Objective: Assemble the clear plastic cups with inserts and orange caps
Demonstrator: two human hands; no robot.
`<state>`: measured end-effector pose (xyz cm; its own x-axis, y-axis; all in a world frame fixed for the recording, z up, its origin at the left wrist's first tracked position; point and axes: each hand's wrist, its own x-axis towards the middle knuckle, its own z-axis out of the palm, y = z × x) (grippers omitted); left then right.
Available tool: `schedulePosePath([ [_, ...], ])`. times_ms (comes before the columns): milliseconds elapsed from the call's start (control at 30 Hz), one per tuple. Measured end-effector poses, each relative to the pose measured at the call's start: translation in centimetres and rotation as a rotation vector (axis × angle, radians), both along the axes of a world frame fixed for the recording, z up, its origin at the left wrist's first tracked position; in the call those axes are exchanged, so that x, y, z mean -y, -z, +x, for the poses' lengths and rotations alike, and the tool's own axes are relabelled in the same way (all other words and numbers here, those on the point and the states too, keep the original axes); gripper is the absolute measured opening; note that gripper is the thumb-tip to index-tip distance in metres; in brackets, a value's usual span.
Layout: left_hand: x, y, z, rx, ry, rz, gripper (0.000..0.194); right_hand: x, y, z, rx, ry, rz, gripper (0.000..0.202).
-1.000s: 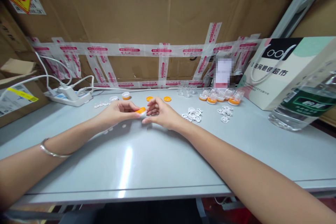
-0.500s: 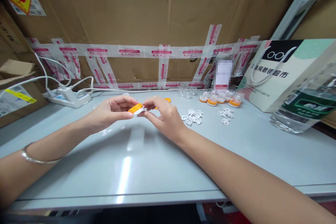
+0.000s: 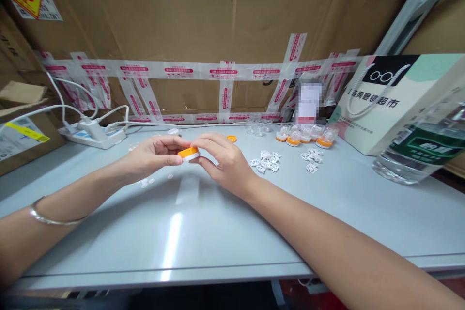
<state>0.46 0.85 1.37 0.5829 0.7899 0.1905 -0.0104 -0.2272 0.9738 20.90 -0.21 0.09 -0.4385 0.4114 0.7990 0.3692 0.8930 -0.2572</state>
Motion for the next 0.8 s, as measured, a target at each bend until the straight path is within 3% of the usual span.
schedulePosePath([
  [100, 0.4, 0.1, 0.5, 0.024, -0.063, 0.028, 0.031, 0.0, -0.1, 0.0, -0.017, 0.02, 0.02, 0.021],
  [200, 1.1, 0.1, 1.1, 0.046, -0.125, 0.187, 0.038, 0.1, -0.3, 0.0, -0.08, 0.1, -0.019, 0.022],
  [300, 1.8, 0.1, 1.5, 0.046, -0.23, 0.474, 0.032, 0.4, -0.5, -0.1, -0.142, 0.118, -0.023, 0.02],
  [400, 2.2, 0.1, 1.5, 0.009, -0.37, 0.838, 0.025, 0.7, -0.7, -0.3, -0.202, 0.04, 0.017, 0.022],
  [533, 2.6, -0.5, 1.4, 0.011, -0.403, 1.186, 0.038, 1.2, -0.9, -0.4, -0.244, -0.063, 0.02, 0.029],
  [667, 3.2, -1.4, 1.4, -0.001, -0.386, 1.383, 0.038, 1.6, -1.3, -0.4, -0.239, -0.13, 0.081, 0.038],
  [800, 3.9, -1.9, 1.4, -0.033, -0.408, 1.447, 0.036, 2.3, -1.8, -0.4, -0.218, -0.149, 0.142, 0.04],
])
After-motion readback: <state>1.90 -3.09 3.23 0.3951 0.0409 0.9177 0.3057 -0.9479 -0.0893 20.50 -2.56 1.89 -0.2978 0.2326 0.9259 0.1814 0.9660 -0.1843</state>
